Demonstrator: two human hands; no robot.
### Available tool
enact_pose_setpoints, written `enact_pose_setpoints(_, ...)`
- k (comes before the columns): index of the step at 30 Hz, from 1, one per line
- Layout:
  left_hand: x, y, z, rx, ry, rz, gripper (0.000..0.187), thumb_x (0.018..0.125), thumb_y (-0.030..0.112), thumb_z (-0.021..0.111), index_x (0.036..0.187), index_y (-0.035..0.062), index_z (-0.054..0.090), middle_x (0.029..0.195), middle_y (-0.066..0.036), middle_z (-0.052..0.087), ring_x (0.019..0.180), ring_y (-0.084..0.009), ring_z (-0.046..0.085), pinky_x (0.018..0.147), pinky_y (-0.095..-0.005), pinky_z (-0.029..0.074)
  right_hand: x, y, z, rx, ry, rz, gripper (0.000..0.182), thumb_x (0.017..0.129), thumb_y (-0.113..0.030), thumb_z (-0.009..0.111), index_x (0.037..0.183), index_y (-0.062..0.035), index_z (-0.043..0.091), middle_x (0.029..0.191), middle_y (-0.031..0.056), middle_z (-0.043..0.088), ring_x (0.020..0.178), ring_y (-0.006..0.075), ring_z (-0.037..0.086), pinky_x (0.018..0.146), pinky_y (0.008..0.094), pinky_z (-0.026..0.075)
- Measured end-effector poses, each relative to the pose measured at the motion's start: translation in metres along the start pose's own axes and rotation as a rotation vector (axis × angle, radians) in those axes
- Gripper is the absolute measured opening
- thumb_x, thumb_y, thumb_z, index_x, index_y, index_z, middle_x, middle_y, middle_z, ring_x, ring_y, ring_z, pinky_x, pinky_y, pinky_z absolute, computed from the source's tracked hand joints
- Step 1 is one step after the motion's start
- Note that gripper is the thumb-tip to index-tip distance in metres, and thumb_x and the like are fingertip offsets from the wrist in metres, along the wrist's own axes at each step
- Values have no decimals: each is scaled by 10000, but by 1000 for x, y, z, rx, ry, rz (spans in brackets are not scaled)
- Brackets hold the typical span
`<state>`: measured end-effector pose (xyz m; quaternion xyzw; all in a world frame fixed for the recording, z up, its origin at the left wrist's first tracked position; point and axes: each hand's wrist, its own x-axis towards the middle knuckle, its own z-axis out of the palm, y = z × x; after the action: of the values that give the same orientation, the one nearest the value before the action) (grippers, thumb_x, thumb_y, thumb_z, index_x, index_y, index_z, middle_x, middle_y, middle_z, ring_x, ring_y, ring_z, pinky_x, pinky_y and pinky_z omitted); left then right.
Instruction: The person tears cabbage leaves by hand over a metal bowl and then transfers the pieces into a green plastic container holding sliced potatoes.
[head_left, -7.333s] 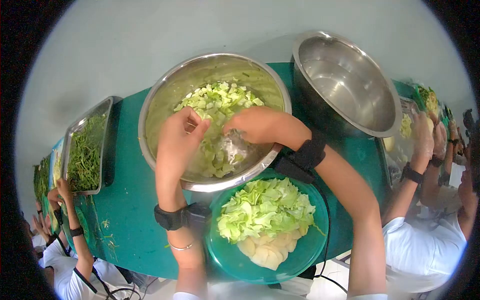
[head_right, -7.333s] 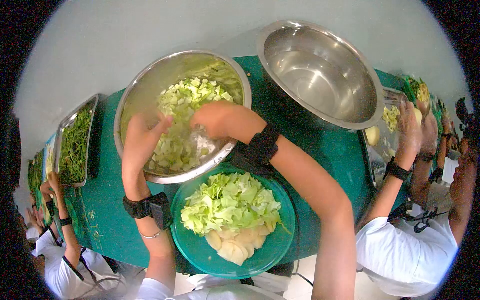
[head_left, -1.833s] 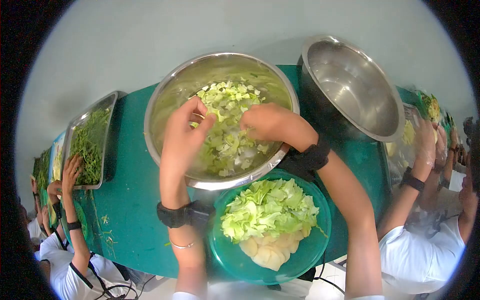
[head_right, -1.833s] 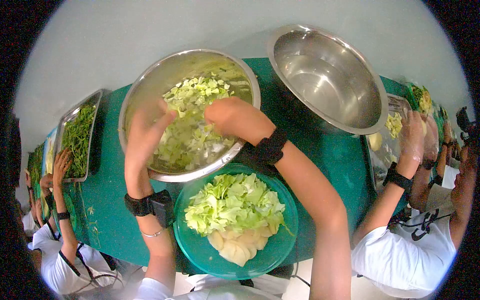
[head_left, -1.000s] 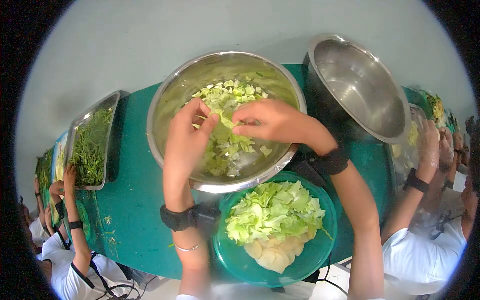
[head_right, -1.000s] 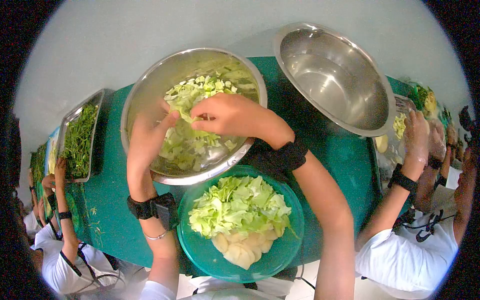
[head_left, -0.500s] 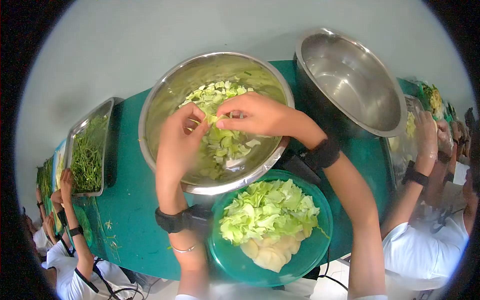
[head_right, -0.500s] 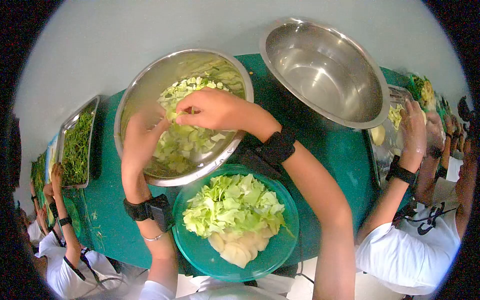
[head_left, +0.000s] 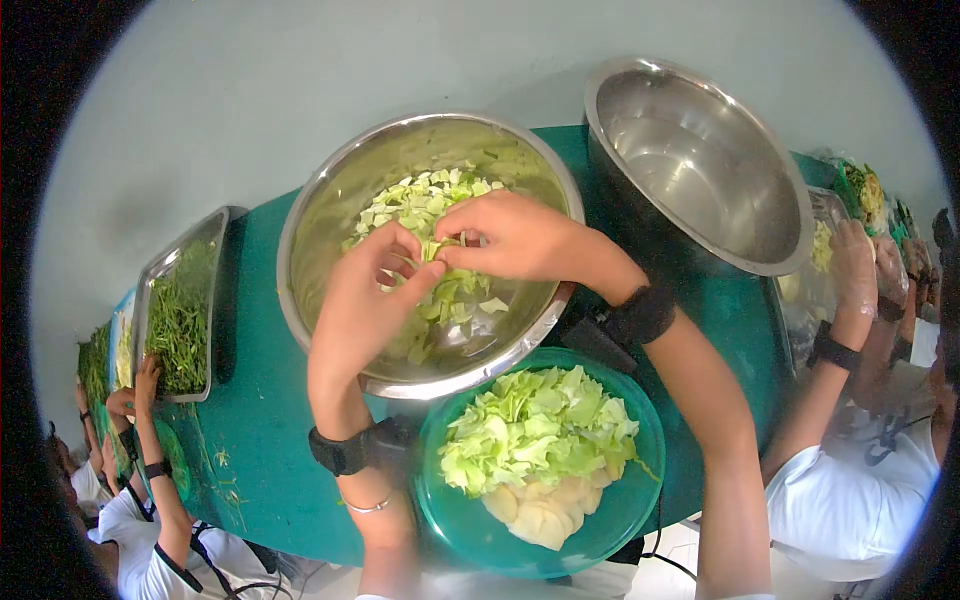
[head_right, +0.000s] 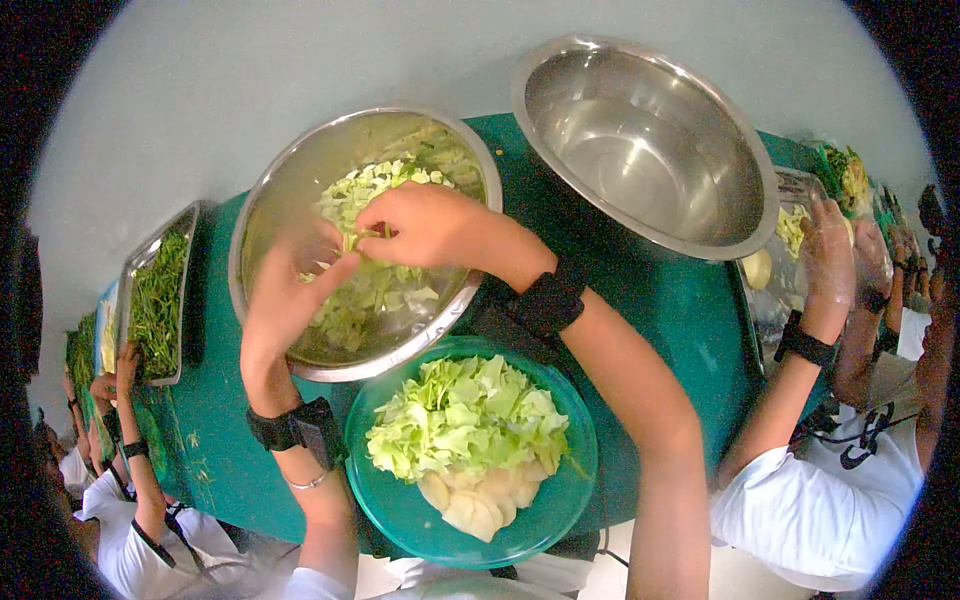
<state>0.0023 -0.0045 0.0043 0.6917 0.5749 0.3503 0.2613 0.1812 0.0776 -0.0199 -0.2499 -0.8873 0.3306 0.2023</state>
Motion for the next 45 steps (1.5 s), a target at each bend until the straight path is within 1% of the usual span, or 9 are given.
enact_pose_setpoints(4,0,-3,-1,-41,-20,12,117,830,83,640,843,30,536,717,-26,566,678,-102,562,620,-258,426,1,0,5,44,51,-49,328,834,-338,595,862,-16,648,700,197,608,642,318,606,603,404,464)
enact_pose_setpoints(10,3,-10,-1,-212,10,-56,95,849,63,601,869,8,526,729,-31,577,663,-95,550,613,-243,426,3,8,7,137,74,-127,349,820,-336,635,888,6,653,698,193,610,621,299,602,589,388,459)
enact_pose_setpoints(13,3,-10,-2,-212,32,-57,82,856,53,583,882,2,525,738,-30,581,666,-88,548,612,-238,426,0,-1,1,138,73,-74,345,821,-330,644,876,11,646,657,172,588,587,236,587,573,351,452)
enact_pose_setpoints(19,3,-11,-2,-269,22,-60,49,851,27,567,879,5,533,742,-27,582,672,-87,566,613,-232,423,-4,-9,-4,312,145,-21,228,820,-268,689,876,-52,645,685,-7,545,621,81,427,575,250,373)
enact_pose_setpoints(25,4,-15,-1,-224,-67,8,57,819,-19,571,863,7,546,749,-28,582,677,-95,587,622,-229,426,-3,-9,-2,343,160,-39,198,818,-237,693,912,-73,632,686,-22,544,624,66,445,582,234,381)
enact_pose_setpoints(28,4,-15,-1,-258,-97,2,81,811,-26,577,881,6,552,761,-29,584,681,-102,591,638,-236,436,-3,-15,-4,295,185,-28,237,777,-229,706,866,-31,611,688,69,592,631,143,554,587,286,447)
enact_pose_setpoints(37,2,-9,-3,-203,-102,48,191,815,7,617,985,-2,531,803,-25,585,732,-103,585,665,-239,446,-2,-10,-3,270,207,-10,232,792,-218,693,866,-33,574,662,79,574,598,160,540,559,299,433)
enact_pose_setpoints(40,1,-8,-2,-224,-92,29,177,813,17,627,965,-1,537,807,-23,574,728,-95,577,661,-237,444,-2,-10,-3,302,169,8,197,830,-192,684,878,-52,554,680,-30,516,633,38,457,565,212,374)
enact_pose_setpoints(45,3,-10,-3,-290,-69,-29,125,813,14,622,901,-3,534,800,-25,555,661,-92,566,618,-236,441,-2,-8,-1,394,176,14,174,843,-171,674,863,-42,559,715,-35,527,655,31,463,585,200,383)
